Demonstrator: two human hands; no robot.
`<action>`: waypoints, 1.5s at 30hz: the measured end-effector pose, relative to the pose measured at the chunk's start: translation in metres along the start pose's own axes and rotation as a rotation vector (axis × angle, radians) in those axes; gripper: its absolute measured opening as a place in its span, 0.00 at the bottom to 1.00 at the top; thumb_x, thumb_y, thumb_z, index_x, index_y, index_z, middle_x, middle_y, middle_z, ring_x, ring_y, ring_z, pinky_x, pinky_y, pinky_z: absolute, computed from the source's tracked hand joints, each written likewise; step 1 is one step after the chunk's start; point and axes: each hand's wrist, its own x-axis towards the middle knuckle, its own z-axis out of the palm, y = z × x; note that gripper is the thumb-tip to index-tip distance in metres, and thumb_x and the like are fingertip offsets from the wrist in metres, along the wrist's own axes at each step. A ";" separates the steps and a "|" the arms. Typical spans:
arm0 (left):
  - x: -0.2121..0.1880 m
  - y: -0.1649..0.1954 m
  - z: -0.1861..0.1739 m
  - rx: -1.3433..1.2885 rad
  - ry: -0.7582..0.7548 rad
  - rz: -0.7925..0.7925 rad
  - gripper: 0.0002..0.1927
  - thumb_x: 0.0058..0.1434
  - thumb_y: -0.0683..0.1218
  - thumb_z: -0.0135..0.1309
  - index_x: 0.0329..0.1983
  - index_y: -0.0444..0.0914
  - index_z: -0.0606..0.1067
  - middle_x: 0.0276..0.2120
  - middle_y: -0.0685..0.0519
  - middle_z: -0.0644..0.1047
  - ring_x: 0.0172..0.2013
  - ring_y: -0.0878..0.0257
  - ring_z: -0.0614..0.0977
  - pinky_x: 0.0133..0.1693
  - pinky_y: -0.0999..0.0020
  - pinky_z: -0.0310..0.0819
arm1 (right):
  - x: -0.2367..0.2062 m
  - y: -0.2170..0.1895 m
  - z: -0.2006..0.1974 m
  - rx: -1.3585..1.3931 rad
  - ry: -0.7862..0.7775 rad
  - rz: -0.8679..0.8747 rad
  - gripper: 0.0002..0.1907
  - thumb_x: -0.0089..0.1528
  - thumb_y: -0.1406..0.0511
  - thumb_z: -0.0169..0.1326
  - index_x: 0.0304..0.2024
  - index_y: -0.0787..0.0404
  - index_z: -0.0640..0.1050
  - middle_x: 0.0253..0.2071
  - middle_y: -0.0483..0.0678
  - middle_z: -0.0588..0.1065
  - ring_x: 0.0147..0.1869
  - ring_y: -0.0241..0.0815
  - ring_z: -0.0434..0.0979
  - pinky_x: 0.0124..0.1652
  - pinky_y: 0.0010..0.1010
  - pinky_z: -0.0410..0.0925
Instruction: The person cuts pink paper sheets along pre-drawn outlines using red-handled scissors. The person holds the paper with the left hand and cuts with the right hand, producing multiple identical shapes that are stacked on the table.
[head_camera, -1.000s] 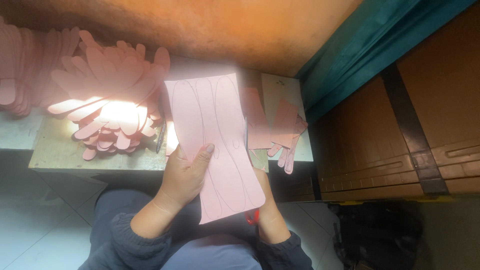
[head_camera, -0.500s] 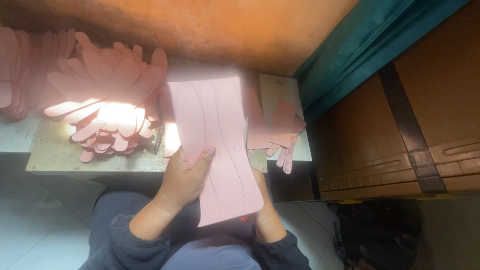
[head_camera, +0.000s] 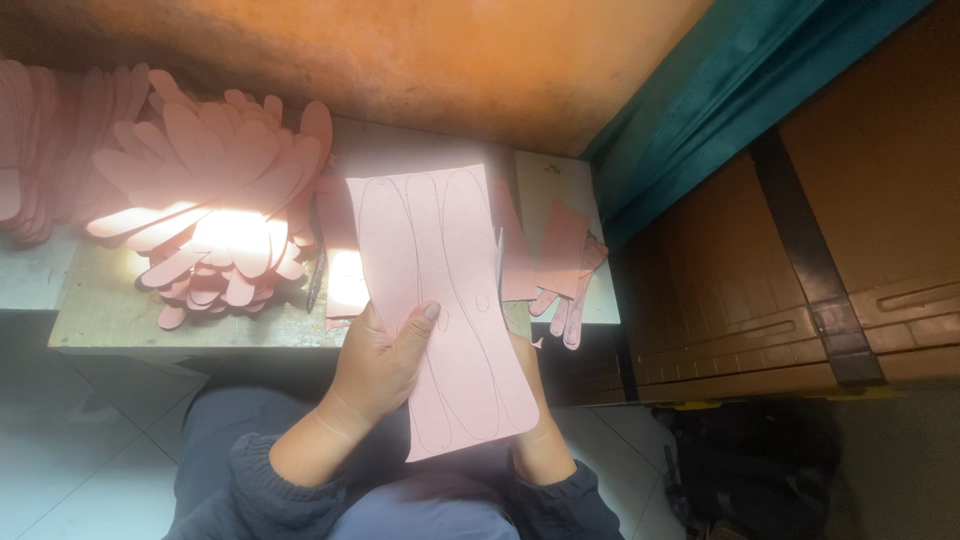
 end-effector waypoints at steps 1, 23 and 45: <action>0.000 0.000 0.000 0.013 0.009 -0.002 0.19 0.69 0.45 0.51 0.60 0.31 0.71 0.50 0.50 0.80 0.50 0.65 0.79 0.53 0.69 0.72 | 0.000 -0.001 0.000 -0.002 0.000 0.000 0.15 0.64 0.68 0.54 0.51 0.71 0.79 0.44 0.52 0.82 0.44 0.37 0.81 0.42 0.27 0.74; 0.001 -0.010 -0.004 -0.078 -0.053 -0.051 0.20 0.69 0.46 0.51 0.60 0.31 0.70 0.52 0.50 0.79 0.51 0.65 0.78 0.55 0.69 0.71 | 0.006 -0.030 0.002 -0.035 -0.031 -0.027 0.15 0.65 0.65 0.53 0.50 0.70 0.79 0.43 0.49 0.81 0.43 0.34 0.80 0.41 0.26 0.73; 0.009 -0.016 -0.010 -0.071 -0.010 -0.049 0.19 0.68 0.45 0.52 0.59 0.31 0.71 0.50 0.50 0.79 0.50 0.65 0.78 0.53 0.69 0.72 | 0.032 -0.009 0.003 -0.018 -0.034 0.007 0.11 0.65 0.68 0.52 0.44 0.70 0.80 0.38 0.51 0.80 0.38 0.35 0.80 0.35 0.27 0.73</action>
